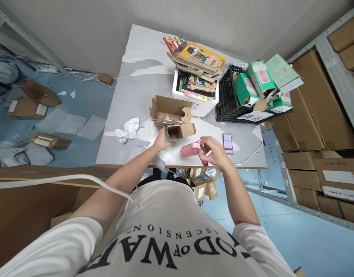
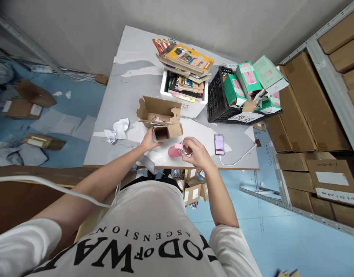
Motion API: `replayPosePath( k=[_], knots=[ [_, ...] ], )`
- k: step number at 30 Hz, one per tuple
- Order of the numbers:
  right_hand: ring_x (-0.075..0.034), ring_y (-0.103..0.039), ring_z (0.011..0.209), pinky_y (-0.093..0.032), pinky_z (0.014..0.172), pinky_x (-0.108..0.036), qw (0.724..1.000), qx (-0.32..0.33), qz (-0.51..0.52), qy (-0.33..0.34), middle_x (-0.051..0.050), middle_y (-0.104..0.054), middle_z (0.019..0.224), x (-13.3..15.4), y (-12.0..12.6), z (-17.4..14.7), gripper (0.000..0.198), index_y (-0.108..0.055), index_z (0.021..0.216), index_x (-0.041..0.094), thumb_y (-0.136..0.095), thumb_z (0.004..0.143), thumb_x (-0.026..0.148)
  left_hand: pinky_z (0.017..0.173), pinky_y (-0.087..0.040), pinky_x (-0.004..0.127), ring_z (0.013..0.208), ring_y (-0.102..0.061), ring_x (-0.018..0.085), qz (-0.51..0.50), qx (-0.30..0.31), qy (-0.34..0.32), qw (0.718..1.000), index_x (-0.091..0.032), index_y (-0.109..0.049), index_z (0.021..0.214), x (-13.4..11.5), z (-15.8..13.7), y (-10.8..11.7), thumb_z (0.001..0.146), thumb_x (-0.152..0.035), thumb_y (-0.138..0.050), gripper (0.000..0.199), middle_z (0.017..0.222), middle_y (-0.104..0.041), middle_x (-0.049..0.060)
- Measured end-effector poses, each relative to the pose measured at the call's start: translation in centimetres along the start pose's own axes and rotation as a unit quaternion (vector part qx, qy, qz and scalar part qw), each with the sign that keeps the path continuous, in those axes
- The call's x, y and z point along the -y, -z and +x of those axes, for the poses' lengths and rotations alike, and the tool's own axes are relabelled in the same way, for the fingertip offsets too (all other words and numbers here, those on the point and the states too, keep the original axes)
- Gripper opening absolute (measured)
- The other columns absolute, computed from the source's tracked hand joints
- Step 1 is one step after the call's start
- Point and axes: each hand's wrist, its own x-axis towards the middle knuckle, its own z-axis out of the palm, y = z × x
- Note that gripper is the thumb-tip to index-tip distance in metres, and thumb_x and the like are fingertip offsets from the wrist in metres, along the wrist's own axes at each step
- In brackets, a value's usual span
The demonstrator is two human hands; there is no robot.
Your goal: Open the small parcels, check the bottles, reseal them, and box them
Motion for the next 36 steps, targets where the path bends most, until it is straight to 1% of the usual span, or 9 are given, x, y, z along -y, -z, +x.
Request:
replayPosePath(
  k=[4,6,8,11,18,23,28,31,36],
  knots=[
    [-0.017,-0.06,0.081,-0.049,0.07,-0.03,0.998,-0.035,0.057,-0.006,-0.01,-0.062,0.109,-0.3,-0.2,0.5,0.031,-0.059,0.096,0.02,-0.061,0.065,0.019,0.115,-0.021,0.055,0.141,-0.017,0.042,-0.014,-0.032,0.039,0.999,-0.01,-0.015,0.144,-1.3,-4.2,1.1,0.056,-0.034,-0.082,0.113,0.151,-0.019,0.026],
    [-0.014,-0.058,0.074,-0.049,0.065,-0.028,0.993,-0.058,0.099,-0.021,-0.008,-0.063,0.107,-0.4,0.0,0.9,0.032,-0.06,0.095,0.02,-0.064,0.063,0.02,0.115,-0.019,0.056,0.144,-0.009,0.039,-0.02,-0.062,-0.005,0.998,-0.016,-0.015,0.146,-2.8,-7.4,1.8,0.062,-0.034,-0.078,0.106,0.155,-0.011,0.022],
    [-0.012,-0.056,0.069,-0.048,0.06,-0.026,0.985,-0.082,0.145,-0.046,-0.005,-0.065,0.099,-0.4,0.3,1.6,0.031,-0.061,0.094,0.02,-0.067,0.064,0.022,0.114,-0.023,0.055,0.144,-0.015,0.037,-0.043,-0.043,-0.092,0.994,-0.021,-0.019,0.145,-4.5,-10.4,2.3,0.061,-0.038,-0.079,0.105,0.155,-0.015,0.019],
    [-0.011,-0.052,0.063,-0.047,0.055,-0.023,0.961,-0.136,0.218,-0.098,-0.001,-0.063,0.085,-0.1,0.6,2.9,0.026,-0.061,0.092,0.021,-0.069,0.068,0.028,0.103,-0.042,0.05,0.128,-0.045,0.033,-0.12,0.022,-0.1,0.987,-0.024,-0.028,0.14,-7.0,-13.1,2.3,0.056,-0.045,-0.082,0.103,0.144,-0.035,0.018],
    [-0.011,-0.051,0.061,-0.041,0.044,-0.019,0.914,-0.186,0.329,-0.15,0.0,-0.057,0.079,1.6,1.0,5.7,0.037,-0.056,0.09,0.023,-0.061,0.077,0.057,0.093,-0.05,0.039,0.113,-0.056,0.024,-0.265,-0.025,-0.032,0.963,-0.025,-0.038,0.127,-10.0,-13.1,3.0,0.06,-0.051,-0.076,0.08,0.125,-0.052,0.011],
    [-0.022,-0.057,0.103,-0.051,0.073,-0.032,0.924,-0.164,0.338,-0.068,-0.009,-0.057,0.115,1.9,0.9,5.7,0.063,-0.05,0.109,0.026,-0.041,0.076,0.078,0.081,-0.054,0.046,0.089,-0.066,0.025,-0.433,0.115,0.02,0.894,-0.024,-0.044,0.123,-11.1,-13.6,4.4,0.062,-0.06,-0.069,0.076,0.11,-0.063,0.011],
    [-0.018,-0.059,0.081,-0.05,0.065,-0.032,0.906,-0.125,0.392,-0.1,-0.005,-0.058,0.105,2.2,-0.9,5.5,0.053,-0.04,0.117,0.031,-0.044,0.081,0.07,0.084,-0.05,0.055,0.079,-0.068,0.031,-0.539,0.228,0.084,0.806,-0.015,-0.06,0.108,-11.8,-14.5,4.3,0.068,-0.069,-0.051,0.067,0.091,-0.07,0.015],
    [-0.014,-0.056,0.07,-0.049,0.06,-0.028,0.885,-0.139,0.422,-0.136,-0.001,-0.057,0.095,2.6,-1.8,5.5,0.045,-0.04,0.114,0.032,-0.049,0.082,0.062,0.088,-0.048,0.056,0.088,-0.068,0.034,-0.527,0.26,0.106,0.802,-0.015,-0.063,0.104,-11.9,-14.6,4.2,0.069,-0.073,-0.041,0.072,0.093,-0.07,0.017],
    [-0.011,-0.053,0.067,-0.05,0.06,-0.025,0.834,-0.174,0.496,-0.169,0.003,-0.055,0.088,3.5,-2.0,5.7,0.039,-0.043,0.105,0.031,-0.062,0.077,0.05,0.087,-0.049,0.05,0.102,-0.064,0.033,-0.479,0.236,0.104,0.839,-0.017,-0.055,0.119,-11.6,-14.4,4.3,0.073,-0.076,-0.034,0.077,0.113,-0.064,0.017]
  ],
)
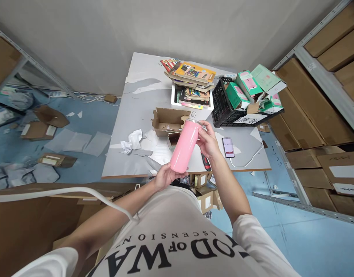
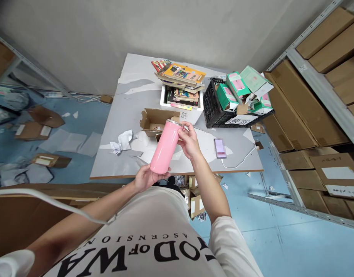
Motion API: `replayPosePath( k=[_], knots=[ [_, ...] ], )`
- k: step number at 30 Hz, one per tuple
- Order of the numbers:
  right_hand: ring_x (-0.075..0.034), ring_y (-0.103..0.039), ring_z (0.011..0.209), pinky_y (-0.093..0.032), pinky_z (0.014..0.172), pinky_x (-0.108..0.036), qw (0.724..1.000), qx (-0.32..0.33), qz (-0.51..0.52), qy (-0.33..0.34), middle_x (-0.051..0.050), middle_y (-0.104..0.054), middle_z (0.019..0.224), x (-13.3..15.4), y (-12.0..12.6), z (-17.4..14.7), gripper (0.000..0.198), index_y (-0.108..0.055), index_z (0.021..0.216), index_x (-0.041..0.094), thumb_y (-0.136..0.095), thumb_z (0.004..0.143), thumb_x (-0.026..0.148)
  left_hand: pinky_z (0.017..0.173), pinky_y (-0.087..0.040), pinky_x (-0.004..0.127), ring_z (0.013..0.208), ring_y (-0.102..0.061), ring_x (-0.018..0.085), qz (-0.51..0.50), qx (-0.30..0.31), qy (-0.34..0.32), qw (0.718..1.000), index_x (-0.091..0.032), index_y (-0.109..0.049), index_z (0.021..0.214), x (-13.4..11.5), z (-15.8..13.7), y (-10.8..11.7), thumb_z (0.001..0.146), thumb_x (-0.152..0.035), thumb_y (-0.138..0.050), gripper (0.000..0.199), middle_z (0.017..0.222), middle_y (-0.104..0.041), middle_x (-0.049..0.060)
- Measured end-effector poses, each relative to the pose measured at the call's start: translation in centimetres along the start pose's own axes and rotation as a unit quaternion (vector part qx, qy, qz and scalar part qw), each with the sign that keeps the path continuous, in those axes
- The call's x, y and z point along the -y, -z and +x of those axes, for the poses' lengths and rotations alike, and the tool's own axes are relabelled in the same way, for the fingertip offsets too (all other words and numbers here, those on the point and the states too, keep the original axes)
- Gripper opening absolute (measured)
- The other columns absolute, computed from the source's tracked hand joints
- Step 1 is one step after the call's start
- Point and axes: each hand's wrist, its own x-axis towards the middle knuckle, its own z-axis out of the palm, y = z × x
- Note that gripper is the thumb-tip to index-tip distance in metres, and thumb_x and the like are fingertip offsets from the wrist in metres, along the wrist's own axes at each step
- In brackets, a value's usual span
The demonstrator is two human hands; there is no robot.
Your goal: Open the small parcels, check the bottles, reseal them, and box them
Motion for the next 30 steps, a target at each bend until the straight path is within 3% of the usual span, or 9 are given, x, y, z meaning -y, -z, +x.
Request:
replayPosePath(
  k=[2,5,8,10,13,16,19,25,30],
  knots=[
    [-0.009,-0.052,0.066,-0.049,0.06,-0.023,0.999,-0.007,0.033,-0.002,0.004,-0.053,0.087,0.2,-0.1,0.0,0.038,-0.045,0.103,0.031,-0.067,0.075,0.045,0.086,-0.05,0.046,0.108,-0.06,0.03,0.032,-0.044,-0.058,0.997,-0.021,-0.048,0.124,0.0,0.0,0.1,0.068,-0.074,-0.052,0.077,0.124,-0.057,0.015],
    [-0.008,-0.051,0.066,-0.049,0.06,-0.022,0.998,-0.021,0.056,-0.005,0.005,-0.054,0.088,0.3,-0.3,-0.1,0.039,-0.049,0.101,0.03,-0.071,0.072,0.043,0.086,-0.051,0.038,0.108,-0.057,0.024,0.081,-0.133,-0.146,0.977,-0.026,-0.045,0.121,-0.1,0.0,0.1,0.053,-0.051,-0.082,0.081,0.131,-0.046,0.01],
    [-0.01,-0.054,0.074,-0.051,0.063,-0.023,0.997,-0.046,0.054,0.006,0.003,-0.056,0.097,0.3,-0.7,-0.1,0.045,-0.05,0.105,0.032,-0.074,0.069,0.045,0.083,-0.051,0.032,0.099,-0.059,0.017,0.078,-0.177,-0.168,0.967,-0.023,-0.048,0.109,-0.3,-0.1,0.0,0.053,-0.034,-0.085,0.068,0.121,-0.049,0.006],
    [-0.013,-0.058,0.082,-0.052,0.066,-0.025,0.997,-0.041,0.068,0.025,0.001,-0.058,0.105,0.3,-0.8,-0.1,0.054,-0.05,0.112,0.034,-0.076,0.067,0.047,0.081,-0.051,0.03,0.094,-0.059,0.017,0.038,-0.169,-0.182,0.968,-0.021,-0.051,0.105,-0.6,-0.2,-0.1,0.055,-0.032,-0.084,0.061,0.11,-0.055,0.005],
    [-0.018,-0.061,0.095,-0.054,0.074,-0.031,0.992,0.036,0.109,0.045,-0.003,-0.059,0.115,0.7,-0.7,0.0,0.059,-0.051,0.114,0.031,-0.076,0.065,0.052,0.079,-0.052,0.033,0.086,-0.062,0.018,-0.059,-0.113,-0.153,0.98,-0.02,-0.055,0.105,-1.1,-0.6,-0.2,0.061,-0.041,-0.079,0.054,0.097,-0.062,0.004],
    [-0.023,-0.062,0.102,-0.054,0.079,-0.038,0.985,0.102,0.134,0.039,-0.005,-0.061,0.118,1.1,-0.7,0.2,0.056,-0.052,0.11,0.03,-0.077,0.065,0.051,0.077,-0.055,0.039,0.085,-0.064,0.021,-0.134,-0.07,-0.097,0.984,-0.019,-0.056,0.106,-1.6,-1.0,-0.5,0.066,-0.044,-0.074,0.05,0.097,-0.065,0.005],
    [-0.025,-0.065,0.101,-0.054,0.081,-0.041,0.983,0.112,0.141,0.028,-0.004,-0.065,0.114,1.0,-0.9,0.6,0.053,-0.051,0.111,0.03,-0.076,0.067,0.046,0.079,-0.055,0.041,0.089,-0.065,0.022,-0.157,-0.061,-0.084,0.982,-0.018,-0.057,0.107,-1.8,-1.1,-0.8,0.067,-0.041,-0.075,0.049,0.1,-0.065,0.006],
    [-0.022,-0.065,0.097,-0.054,0.083,-0.04,0.985,0.099,0.141,0.027,-0.004,-0.067,0.11,0.3,-0.8,1.3,0.049,-0.053,0.109,0.028,-0.075,0.069,0.044,0.084,-0.053,0.042,0.094,-0.064,0.023,-0.116,-0.058,-0.099,0.987,-0.018,-0.057,0.111,-1.1,-0.7,-0.4,0.068,-0.042,-0.075,0.052,0.105,-0.065,0.009],
    [-0.02,-0.064,0.097,-0.055,0.081,-0.036,0.99,0.088,0.105,0.016,-0.002,-0.064,0.113,-0.5,-0.6,1.9,0.05,-0.053,0.11,0.029,-0.076,0.068,0.043,0.082,-0.053,0.035,0.099,-0.06,0.02,0.0,-0.13,-0.163,0.978,-0.024,-0.048,0.117,-0.6,-0.1,-0.4,0.048,-0.025,-0.088,0.079,0.117,-0.055,0.006]
  ],
)
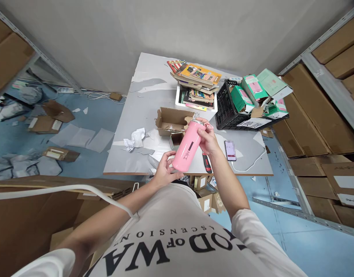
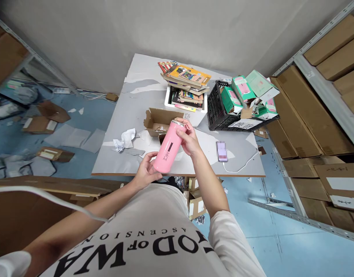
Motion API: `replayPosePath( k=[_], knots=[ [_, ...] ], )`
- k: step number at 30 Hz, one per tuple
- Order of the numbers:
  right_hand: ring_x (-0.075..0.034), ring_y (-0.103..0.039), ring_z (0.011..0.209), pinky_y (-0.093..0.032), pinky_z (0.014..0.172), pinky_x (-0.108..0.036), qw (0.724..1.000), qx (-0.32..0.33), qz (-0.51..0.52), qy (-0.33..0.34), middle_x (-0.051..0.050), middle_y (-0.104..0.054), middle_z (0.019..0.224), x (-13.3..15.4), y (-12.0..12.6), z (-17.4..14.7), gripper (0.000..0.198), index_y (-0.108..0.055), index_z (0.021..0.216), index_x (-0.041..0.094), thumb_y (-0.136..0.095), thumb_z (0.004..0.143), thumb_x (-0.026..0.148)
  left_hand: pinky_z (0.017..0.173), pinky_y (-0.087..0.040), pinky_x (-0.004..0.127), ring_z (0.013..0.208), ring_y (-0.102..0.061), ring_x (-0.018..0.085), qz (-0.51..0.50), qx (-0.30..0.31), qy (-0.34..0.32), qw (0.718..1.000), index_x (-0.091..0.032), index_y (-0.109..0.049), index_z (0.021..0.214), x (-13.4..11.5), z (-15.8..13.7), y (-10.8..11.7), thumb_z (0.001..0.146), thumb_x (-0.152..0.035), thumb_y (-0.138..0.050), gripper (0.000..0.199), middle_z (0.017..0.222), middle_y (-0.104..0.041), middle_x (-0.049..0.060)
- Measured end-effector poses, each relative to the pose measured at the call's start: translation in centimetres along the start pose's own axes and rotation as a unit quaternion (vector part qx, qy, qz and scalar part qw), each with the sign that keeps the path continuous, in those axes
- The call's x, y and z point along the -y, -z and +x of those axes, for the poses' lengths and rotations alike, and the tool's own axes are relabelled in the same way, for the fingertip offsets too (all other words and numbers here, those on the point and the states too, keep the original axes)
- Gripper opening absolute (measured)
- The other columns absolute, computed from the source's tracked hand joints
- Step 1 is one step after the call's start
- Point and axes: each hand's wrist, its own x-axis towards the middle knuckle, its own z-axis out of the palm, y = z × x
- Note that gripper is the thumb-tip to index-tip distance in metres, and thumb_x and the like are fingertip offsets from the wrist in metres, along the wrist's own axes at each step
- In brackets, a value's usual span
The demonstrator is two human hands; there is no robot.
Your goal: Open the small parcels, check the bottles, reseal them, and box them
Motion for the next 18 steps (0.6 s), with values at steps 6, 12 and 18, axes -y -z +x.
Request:
replayPosePath(
  k=[6,12,18],
  knots=[
    [-0.024,-0.061,0.106,-0.053,0.085,-0.042,0.997,0.051,0.054,-0.001,-0.005,-0.062,0.118,0.0,0.2,0.0,0.06,-0.048,0.117,0.031,-0.071,0.069,0.058,0.081,-0.051,0.031,0.093,-0.06,0.019,0.0,-0.052,-0.022,0.998,-0.019,-0.056,0.104,-0.2,0.2,-0.8,0.053,-0.031,-0.085,0.06,0.106,-0.059,0.006],
    [-0.023,-0.062,0.105,-0.055,0.083,-0.042,0.997,0.054,0.055,-0.013,-0.003,-0.059,0.123,-0.4,1.2,0.5,0.051,-0.05,0.114,0.032,-0.07,0.072,0.052,0.073,-0.052,0.035,0.082,-0.062,0.02,-0.132,-0.01,0.099,0.986,-0.016,-0.061,0.108,-0.1,0.0,-1.7,0.066,-0.049,-0.073,0.054,0.093,-0.064,0.006],
    [-0.021,-0.062,0.102,-0.055,0.08,-0.038,0.999,0.045,0.022,-0.016,-0.002,-0.058,0.126,-0.8,2.3,0.9,0.048,-0.051,0.113,0.032,-0.07,0.073,0.05,0.081,-0.05,0.031,0.096,-0.059,0.02,-0.065,-0.038,0.045,0.996,-0.019,-0.058,0.114,1.1,0.7,-2.3,0.055,-0.045,-0.084,0.07,0.109,-0.06,0.008]
  ],
)
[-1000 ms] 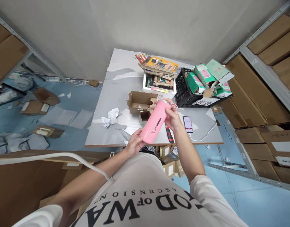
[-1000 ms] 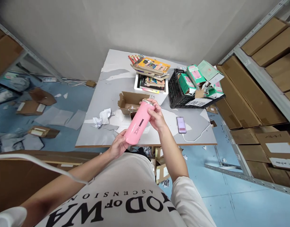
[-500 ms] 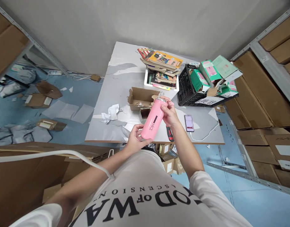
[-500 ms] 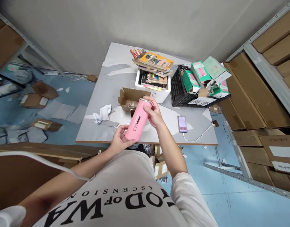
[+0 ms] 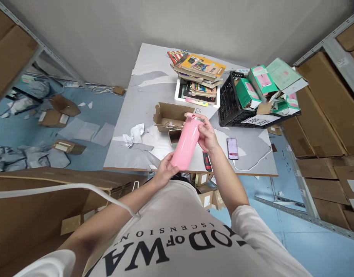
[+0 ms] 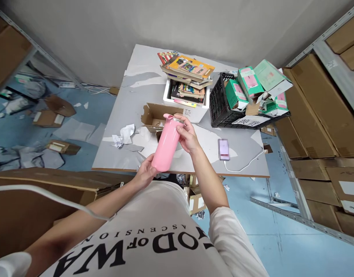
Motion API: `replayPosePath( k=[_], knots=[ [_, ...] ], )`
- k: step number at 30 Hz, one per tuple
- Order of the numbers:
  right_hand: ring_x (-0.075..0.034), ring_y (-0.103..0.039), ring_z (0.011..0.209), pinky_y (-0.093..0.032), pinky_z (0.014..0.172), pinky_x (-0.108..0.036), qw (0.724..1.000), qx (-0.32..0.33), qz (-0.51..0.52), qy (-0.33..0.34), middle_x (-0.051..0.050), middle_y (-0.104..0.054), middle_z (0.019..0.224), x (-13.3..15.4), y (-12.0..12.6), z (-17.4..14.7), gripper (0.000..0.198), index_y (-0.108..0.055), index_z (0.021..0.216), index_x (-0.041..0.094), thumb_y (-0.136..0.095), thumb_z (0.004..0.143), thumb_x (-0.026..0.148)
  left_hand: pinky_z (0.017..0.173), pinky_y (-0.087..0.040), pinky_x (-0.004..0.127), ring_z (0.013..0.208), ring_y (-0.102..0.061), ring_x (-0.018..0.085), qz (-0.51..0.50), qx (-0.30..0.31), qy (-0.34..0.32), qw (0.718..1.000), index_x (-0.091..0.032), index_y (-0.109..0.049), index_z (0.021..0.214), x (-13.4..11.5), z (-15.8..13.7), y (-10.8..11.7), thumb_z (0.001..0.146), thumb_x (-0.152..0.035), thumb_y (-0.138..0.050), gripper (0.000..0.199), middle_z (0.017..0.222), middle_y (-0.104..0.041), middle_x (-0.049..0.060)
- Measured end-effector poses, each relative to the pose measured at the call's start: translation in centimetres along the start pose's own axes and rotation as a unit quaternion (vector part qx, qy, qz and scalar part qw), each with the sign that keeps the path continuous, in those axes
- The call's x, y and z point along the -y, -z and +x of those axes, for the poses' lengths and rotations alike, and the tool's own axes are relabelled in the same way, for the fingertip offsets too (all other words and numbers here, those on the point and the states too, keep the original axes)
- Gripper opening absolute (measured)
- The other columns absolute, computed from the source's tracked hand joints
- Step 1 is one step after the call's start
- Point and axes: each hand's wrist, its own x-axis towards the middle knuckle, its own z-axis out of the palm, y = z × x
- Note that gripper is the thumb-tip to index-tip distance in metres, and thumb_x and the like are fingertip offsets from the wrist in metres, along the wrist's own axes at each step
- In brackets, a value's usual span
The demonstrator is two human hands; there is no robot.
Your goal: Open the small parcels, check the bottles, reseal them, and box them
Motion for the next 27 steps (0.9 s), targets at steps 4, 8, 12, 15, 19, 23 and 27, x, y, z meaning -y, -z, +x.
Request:
replayPosePath(
  k=[4,8,12,15,19,23,27],
  knots=[
    [-0.02,-0.062,0.099,-0.055,0.079,-0.036,1.0,-0.013,-0.018,-0.002,-0.002,-0.058,0.125,0.7,0.6,-0.2,0.049,-0.052,0.111,0.031,-0.071,0.071,0.052,0.078,-0.049,0.025,0.094,-0.058,0.015,0.063,-0.058,-0.057,0.995,-0.022,-0.053,0.108,0.9,0.4,-0.5,0.047,-0.029,-0.089,0.071,0.113,-0.053,0.005],
    [-0.022,-0.06,0.104,-0.054,0.08,-0.038,1.0,-0.013,-0.018,-0.006,-0.003,-0.059,0.124,1.9,0.9,-0.8,0.053,-0.052,0.11,0.031,-0.073,0.068,0.054,0.072,-0.049,0.023,0.084,-0.059,0.012,0.053,-0.081,-0.037,0.995,-0.021,-0.053,0.101,1.4,0.2,-1.2,0.055,-0.026,-0.084,0.055,0.102,-0.057,0.002],
    [-0.026,-0.056,0.115,-0.053,0.086,-0.043,0.999,0.022,0.008,-0.024,-0.006,-0.057,0.129,2.9,1.4,-1.7,0.062,-0.052,0.113,0.03,-0.072,0.064,0.064,0.074,-0.052,0.03,0.081,-0.061,0.015,-0.044,-0.055,0.018,0.997,-0.02,-0.056,0.102,1.8,-0.2,-1.8,0.063,-0.038,-0.076,0.047,0.095,-0.062,0.002],
    [-0.026,-0.056,0.116,-0.052,0.088,-0.044,0.998,0.04,0.015,-0.037,-0.006,-0.057,0.13,2.9,1.8,-2.3,0.06,-0.053,0.112,0.03,-0.074,0.064,0.059,0.078,-0.053,0.037,0.086,-0.062,0.02,-0.103,-0.039,0.067,0.992,-0.018,-0.059,0.102,2.2,-0.5,-2.2,0.069,-0.045,-0.069,0.045,0.096,-0.064,0.004],
    [-0.025,-0.058,0.113,-0.053,0.086,-0.042,0.999,0.024,0.01,-0.024,-0.004,-0.06,0.126,2.5,2.1,-2.8,0.051,-0.055,0.108,0.03,-0.073,0.068,0.055,0.082,-0.052,0.041,0.092,-0.063,0.023,-0.091,-0.034,0.088,0.991,-0.016,-0.061,0.107,2.9,-0.8,-2.6,0.071,-0.046,-0.067,0.047,0.097,-0.066,0.007],
    [-0.024,-0.06,0.109,-0.055,0.082,-0.04,1.0,0.014,-0.003,-0.023,-0.004,-0.063,0.12,2.5,2.5,-3.0,0.049,-0.056,0.107,0.03,-0.074,0.068,0.054,0.081,-0.052,0.037,0.095,-0.06,0.022,-0.033,-0.013,0.048,0.998,-0.017,-0.057,0.114,3.4,-0.8,-2.7,0.065,-0.05,-0.075,0.062,0.108,-0.062,0.009],
    [-0.024,-0.059,0.11,-0.055,0.082,-0.039,1.0,0.011,-0.012,-0.026,-0.003,-0.064,0.118,2.6,2.5,-3.1,0.049,-0.056,0.106,0.03,-0.075,0.067,0.052,0.077,-0.051,0.025,0.094,-0.056,0.015,0.067,-0.054,-0.04,0.996,-0.021,-0.052,0.109,3.4,-0.7,-2.8,0.047,-0.03,-0.088,0.072,0.114,-0.053,0.005]
  ],
)
